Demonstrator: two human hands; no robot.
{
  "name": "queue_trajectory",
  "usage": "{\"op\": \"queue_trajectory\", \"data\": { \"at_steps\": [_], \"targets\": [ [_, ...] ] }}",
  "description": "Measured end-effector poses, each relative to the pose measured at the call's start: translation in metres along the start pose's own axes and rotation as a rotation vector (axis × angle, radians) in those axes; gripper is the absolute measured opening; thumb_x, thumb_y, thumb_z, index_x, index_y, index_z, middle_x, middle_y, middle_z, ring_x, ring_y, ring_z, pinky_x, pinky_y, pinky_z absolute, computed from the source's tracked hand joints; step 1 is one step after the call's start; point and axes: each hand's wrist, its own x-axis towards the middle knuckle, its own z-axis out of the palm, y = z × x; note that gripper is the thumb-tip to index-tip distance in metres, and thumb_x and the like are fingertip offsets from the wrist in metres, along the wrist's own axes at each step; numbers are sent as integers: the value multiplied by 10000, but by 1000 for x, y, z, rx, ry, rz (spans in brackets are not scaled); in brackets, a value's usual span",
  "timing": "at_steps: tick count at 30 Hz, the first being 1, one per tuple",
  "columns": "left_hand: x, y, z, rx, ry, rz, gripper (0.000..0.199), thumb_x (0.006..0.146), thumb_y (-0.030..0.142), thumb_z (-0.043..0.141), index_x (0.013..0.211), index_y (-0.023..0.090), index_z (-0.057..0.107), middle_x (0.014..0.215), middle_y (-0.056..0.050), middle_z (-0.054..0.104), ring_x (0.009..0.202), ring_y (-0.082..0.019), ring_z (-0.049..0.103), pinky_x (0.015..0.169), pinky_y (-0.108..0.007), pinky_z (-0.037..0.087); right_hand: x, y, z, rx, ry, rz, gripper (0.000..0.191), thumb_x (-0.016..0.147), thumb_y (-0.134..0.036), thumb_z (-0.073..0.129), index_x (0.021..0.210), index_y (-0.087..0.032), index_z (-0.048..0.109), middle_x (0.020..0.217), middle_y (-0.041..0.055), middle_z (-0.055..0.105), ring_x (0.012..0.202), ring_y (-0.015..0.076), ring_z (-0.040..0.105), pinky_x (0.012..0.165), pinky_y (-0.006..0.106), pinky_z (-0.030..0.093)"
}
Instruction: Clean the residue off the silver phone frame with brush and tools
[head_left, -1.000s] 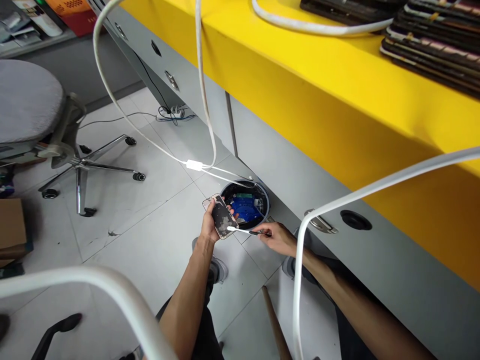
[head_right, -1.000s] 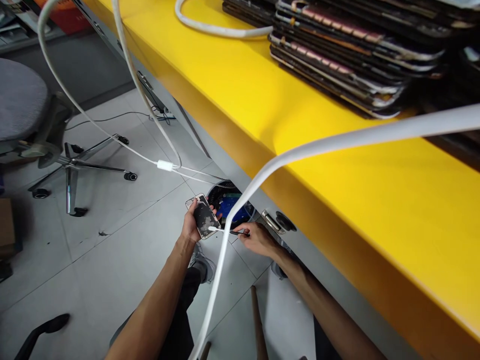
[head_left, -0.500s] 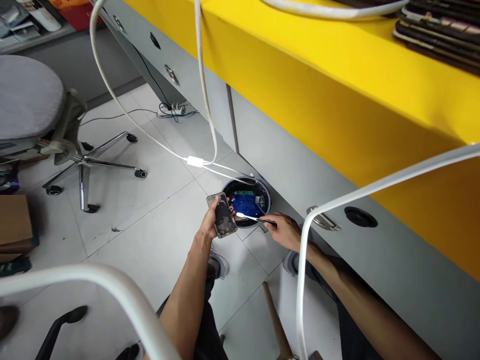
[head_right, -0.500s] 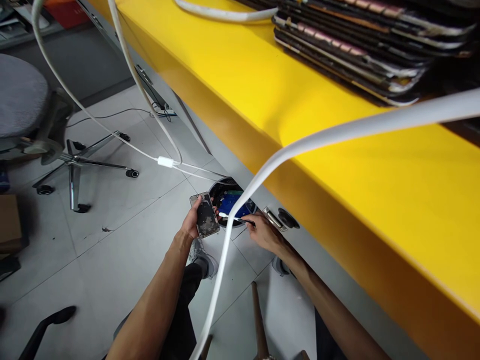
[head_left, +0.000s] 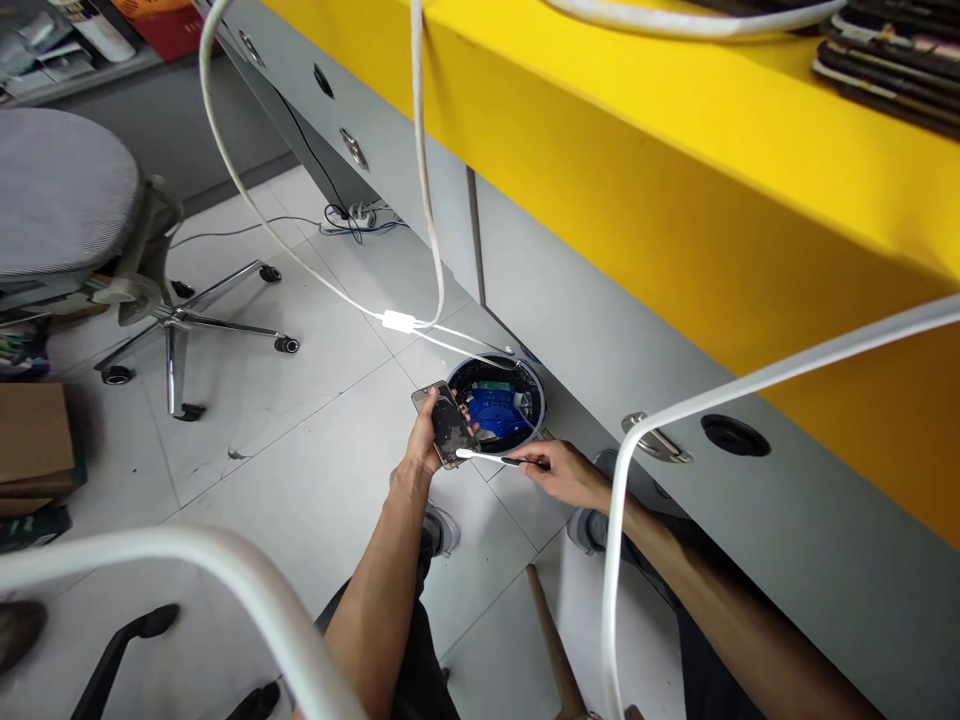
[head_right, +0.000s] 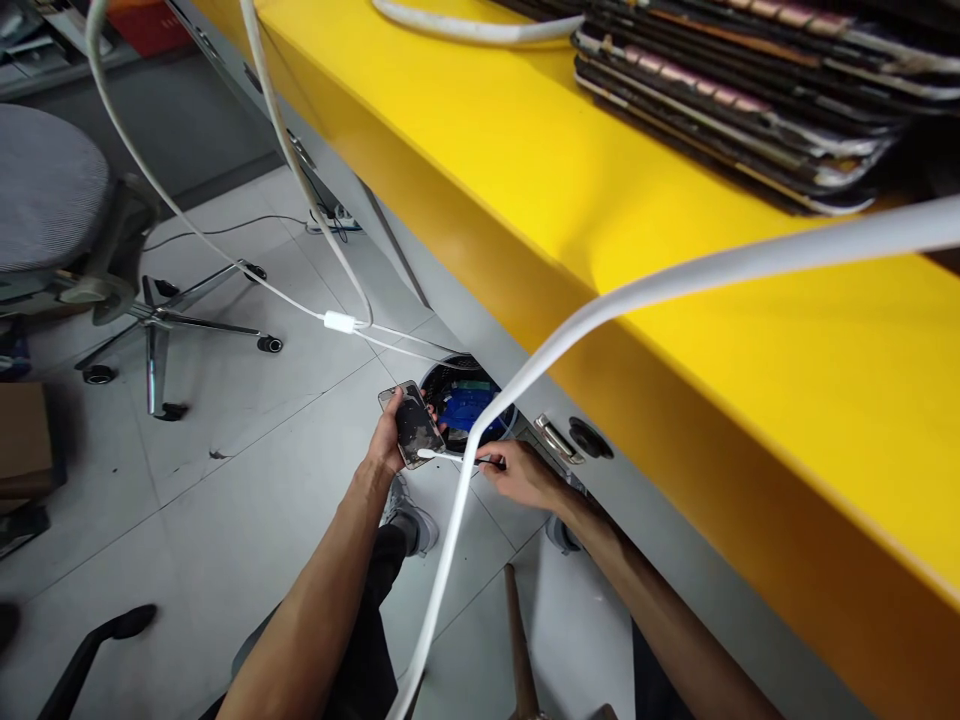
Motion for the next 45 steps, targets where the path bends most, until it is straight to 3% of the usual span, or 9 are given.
{"op": "queue_trajectory", "data": {
  "at_steps": [6, 13, 20, 23, 28, 36, 45],
  "targets": [
    [-1, -4, 5, -103, 67, 142, 395, 962, 457, 617, 1237, 174, 609, 1167, -82, 659, 947, -197, 669, 804, -396, 593, 3, 1, 6, -4, 122, 39, 264, 992, -345, 619, 1201, -188, 659, 1245, 93, 667, 1067, 226, 664, 920, 447, 571],
    [0, -11, 12, -171, 102, 261, 400, 959, 442, 626, 1258, 178, 601, 1207, -89, 649, 989, -210, 666, 835, -415, 590, 0, -3, 22, 62, 27, 111, 274, 977, -353, 647, 1160, -150, 666, 1063, 55, 705, 845, 175, 693, 729, 345, 604],
    [-3, -14, 14, -196, 130, 274, 404, 959, 443, 624, 1265, 180, 598, 1216, -91, 646, 996, -213, 664, 841, -420, 588, 3, 1, 27, 70, 183, 128, 275, 994, -349, 617, 1214, -190, 654, 1252, 94, 665, 1046, 220, 671, 896, 432, 582],
    [-4, -13, 16, -198, 132, 279, 393, 961, 443, 622, 1250, 178, 604, 1186, -84, 654, 962, -201, 668, 815, -401, 592, 2, 3, 28, 84, 162, 120, 285, 979, -347, 642, 1203, -172, 660, 1204, 84, 683, 1003, 218, 684, 858, 418, 593],
    [-5, -14, 17, -212, 162, 254, 372, 964, 433, 620, 1234, 176, 609, 1164, -80, 659, 937, -191, 669, 793, -385, 595, 5, 5, 29, 90, 205, 132, 291, 989, -344, 625, 1234, -190, 647, 1275, 99, 655, 1081, 231, 663, 921, 452, 573],
    [-3, -13, 18, -237, 178, 276, 385, 963, 435, 621, 1249, 178, 604, 1192, -85, 653, 968, -202, 667, 818, -402, 592, 5, 5, 34, 121, 113, 199, 285, 983, -355, 637, 1188, -158, 655, 1104, 66, 698, 875, 180, 691, 748, 355, 604],
    [-2, -15, 17, -232, 243, 311, 387, 965, 432, 619, 1258, 181, 600, 1207, -88, 649, 981, -205, 666, 826, -407, 591, 1, 4, 42, 80, 134, 113, 293, 988, -353, 627, 1226, -183, 648, 1227, 90, 673, 1021, 218, 678, 878, 427, 587]
  ]
}}
